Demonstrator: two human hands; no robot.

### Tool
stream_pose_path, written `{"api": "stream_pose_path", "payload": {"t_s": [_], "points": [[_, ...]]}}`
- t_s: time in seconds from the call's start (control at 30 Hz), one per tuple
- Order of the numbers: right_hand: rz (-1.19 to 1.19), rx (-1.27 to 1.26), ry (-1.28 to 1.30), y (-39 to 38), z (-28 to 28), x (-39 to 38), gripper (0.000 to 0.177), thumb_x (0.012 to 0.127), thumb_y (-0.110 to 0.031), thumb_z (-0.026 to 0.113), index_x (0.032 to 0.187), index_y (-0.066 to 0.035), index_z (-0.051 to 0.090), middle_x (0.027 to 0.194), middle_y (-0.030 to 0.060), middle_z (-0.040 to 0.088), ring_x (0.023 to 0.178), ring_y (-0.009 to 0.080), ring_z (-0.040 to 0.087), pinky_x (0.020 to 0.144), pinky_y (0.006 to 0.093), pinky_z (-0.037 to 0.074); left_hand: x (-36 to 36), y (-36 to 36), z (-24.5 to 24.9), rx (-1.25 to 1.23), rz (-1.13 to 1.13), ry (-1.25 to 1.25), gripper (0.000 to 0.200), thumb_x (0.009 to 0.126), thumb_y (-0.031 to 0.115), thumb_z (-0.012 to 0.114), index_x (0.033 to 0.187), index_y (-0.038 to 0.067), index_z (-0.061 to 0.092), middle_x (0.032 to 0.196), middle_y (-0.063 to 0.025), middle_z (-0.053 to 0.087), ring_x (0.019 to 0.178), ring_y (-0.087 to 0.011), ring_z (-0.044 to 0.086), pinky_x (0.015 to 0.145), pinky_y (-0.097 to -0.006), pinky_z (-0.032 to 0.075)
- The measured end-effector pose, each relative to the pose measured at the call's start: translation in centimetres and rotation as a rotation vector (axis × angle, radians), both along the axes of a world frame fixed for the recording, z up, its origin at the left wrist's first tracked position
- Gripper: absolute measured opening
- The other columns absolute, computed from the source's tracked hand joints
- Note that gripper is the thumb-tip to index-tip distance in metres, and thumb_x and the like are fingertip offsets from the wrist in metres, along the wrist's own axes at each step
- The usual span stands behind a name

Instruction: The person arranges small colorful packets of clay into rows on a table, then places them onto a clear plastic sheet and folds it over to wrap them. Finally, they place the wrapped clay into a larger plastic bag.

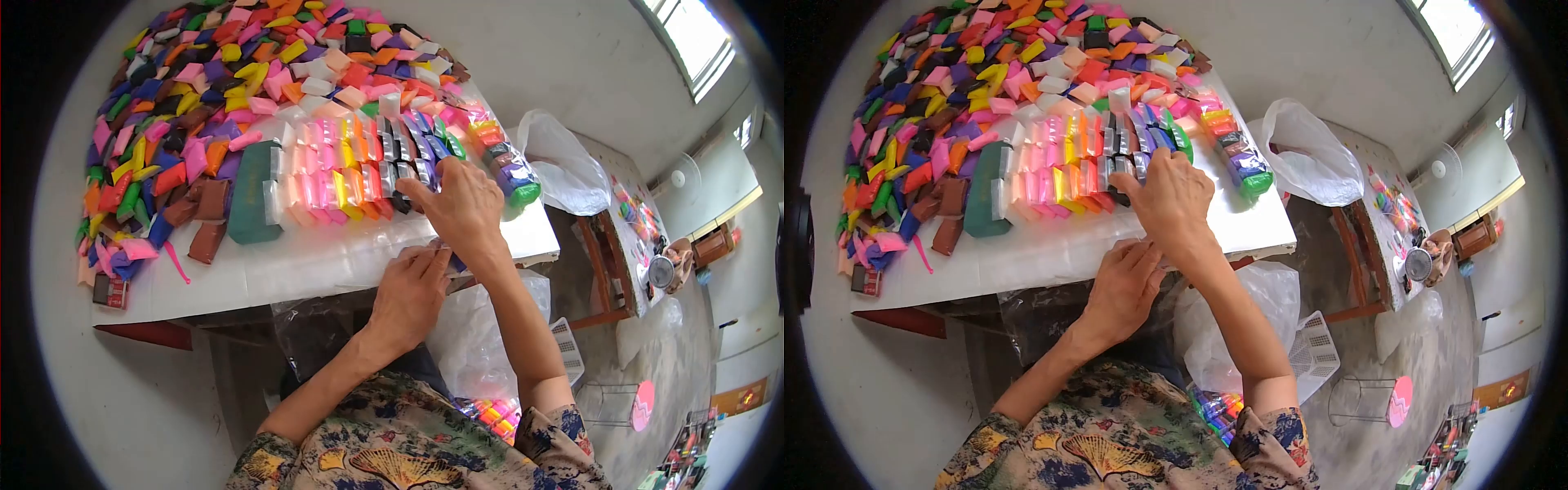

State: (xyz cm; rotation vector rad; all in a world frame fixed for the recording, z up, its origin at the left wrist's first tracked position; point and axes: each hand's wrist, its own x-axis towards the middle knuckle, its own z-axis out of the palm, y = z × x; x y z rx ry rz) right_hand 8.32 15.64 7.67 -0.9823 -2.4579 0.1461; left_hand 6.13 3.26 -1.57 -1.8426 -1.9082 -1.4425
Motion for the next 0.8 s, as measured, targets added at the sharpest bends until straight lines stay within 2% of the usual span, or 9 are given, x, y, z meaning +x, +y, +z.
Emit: {"api": "stream_pose_path", "payload": {"t_s": [0.03, 0.17, 0.27, 0.37, 0.47, 0.57, 0.67, 0.77, 0.8], "points": [[0.011, 0.011, -0.026, 0.3, -0.3, -0.3, 0.058, 0.079, -0.056, 0.074, 0.085, 0.001, 0.068, 0.089, 0.0161, 0.07, 0.085, 0.0343, 0.068, 0.079, 0.0439, 0.049, -0.1, -0.1, 0.1, 0.001, -0.004, 0.004, 0.044, 0.084, 0.003, 0.062, 0.126, -0.009, 0.056, 0.118, -0.0224, 0.062, 0.107, -0.0372, 0.057, 0.092, -0.0456, 0.047], [0.002, -0.096, -0.15, 0.9, 0.4, -0.4, 0.044, 0.077, -0.043, 0.072, 0.083, 0.001, 0.068, 0.091, 0.0182, 0.07, 0.088, 0.035, 0.068, 0.08, 0.0451, 0.05, -0.2, -0.2, 0.7, -0.006, -0.021, 0.003, 0.042, 0.084, 0.001, 0.06, 0.124, -0.011, 0.056, 0.118, -0.0241, 0.062, 0.108, -0.0388, 0.057, 0.094, -0.0457, 0.047], [0.002, 0.038, -0.11, 0.6, -0.2, -0.8, 0.037, 0.076, -0.036, 0.069, 0.081, 0.001, 0.069, 0.086, 0.0179, 0.07, 0.087, 0.035, 0.069, 0.081, 0.045, 0.051, -0.3, -0.3, 0.7, -0.031, -0.035, 0.008, 0.042, 0.082, -0.001, 0.058, 0.123, -0.012, 0.056, 0.117, -0.0251, 0.061, 0.108, -0.0395, 0.056, 0.095, -0.0454, 0.046], [-0.017, 0.116, -0.14, 0.5, -0.7, -1.4, 0.036, 0.077, -0.034, 0.068, 0.081, 0.001, 0.069, 0.084, 0.0189, 0.07, 0.086, 0.0352, 0.069, 0.081, 0.0443, 0.052, -0.4, -0.3, 0.7, -0.053, -0.044, 0.022, 0.046, 0.08, -0.003, 0.057, 0.124, -0.012, 0.054, 0.118, -0.0255, 0.06, 0.109, -0.0395, 0.056, 0.096, -0.0452, 0.046], [-0.018, 0.055, -0.223, 0.6, -0.2, -1.8, 0.027, 0.075, -0.024, 0.068, 0.087, 0.001, 0.072, 0.09, 0.0189, 0.071, 0.087, 0.0348, 0.069, 0.077, 0.0445, 0.055, -0.3, -0.5, 0.9, -0.088, -0.042, 0.031, 0.048, 0.079, -0.001, 0.056, 0.126, -0.01, 0.054, 0.121, -0.0244, 0.059, 0.111, -0.0375, 0.055, 0.098, -0.0455, 0.043], [-0.009, 0.075, -0.221, 0.8, -0.1, -1.6, 0.027, 0.074, -0.022, 0.069, 0.088, 0.001, 0.072, 0.089, 0.018, 0.071, 0.088, 0.0348, 0.069, 0.077, 0.0442, 0.055, 0.0, -0.6, 1.2, -0.121, 0.03, 0.1, 0.049, 0.08, 0.002, 0.056, 0.127, -0.007, 0.054, 0.122, -0.0217, 0.059, 0.114, -0.0344, 0.054, 0.1, -0.0459, 0.039], [-0.04, 0.215, -0.074, 1.3, -0.7, -0.9, 0.03, 0.074, -0.028, 0.068, 0.082, 0.001, 0.072, 0.08, 0.0187, 0.071, 0.08, 0.0343, 0.07, 0.079, 0.0436, 0.053, -0.1, -0.8, 1.1, -0.174, 0.046, 0.141, 0.05, 0.082, 0.003, 0.056, 0.132, -0.005, 0.052, 0.126, -0.0194, 0.059, 0.118, -0.0318, 0.053, 0.101, -0.0463, 0.035], [-0.094, 0.131, 0.102, 0.3, 2.0, 1.8, 0.031, 0.075, -0.028, 0.07, 0.089, 0.0, 0.072, 0.083, 0.0196, 0.071, 0.081, 0.0355, 0.069, 0.075, 0.0405, 0.052, 0.0, -0.4, 0.3, -0.162, 0.057, 0.146, 0.051, 0.083, 0.004, 0.055, 0.133, -0.004, 0.053, 0.126, -0.0169, 0.06, 0.118, -0.0306, 0.053, 0.101, -0.045, 0.035], [-0.059, 0.143, 0.241, -0.9, 3.2, 3.3, 0.03, 0.076, -0.026, 0.072, 0.088, 0.001, 0.069, 0.082, 0.0177, 0.07, 0.077, 0.0315, 0.068, 0.071, 0.0396, 0.052, 0.0, -0.4, 0.4, -0.152, 0.061, 0.148, 0.049, 0.083, 0.004, 0.054, 0.131, -0.004, 0.055, 0.124, -0.0166, 0.061, 0.117, -0.0302, 0.054, 0.1, -0.0445, 0.036]]}}
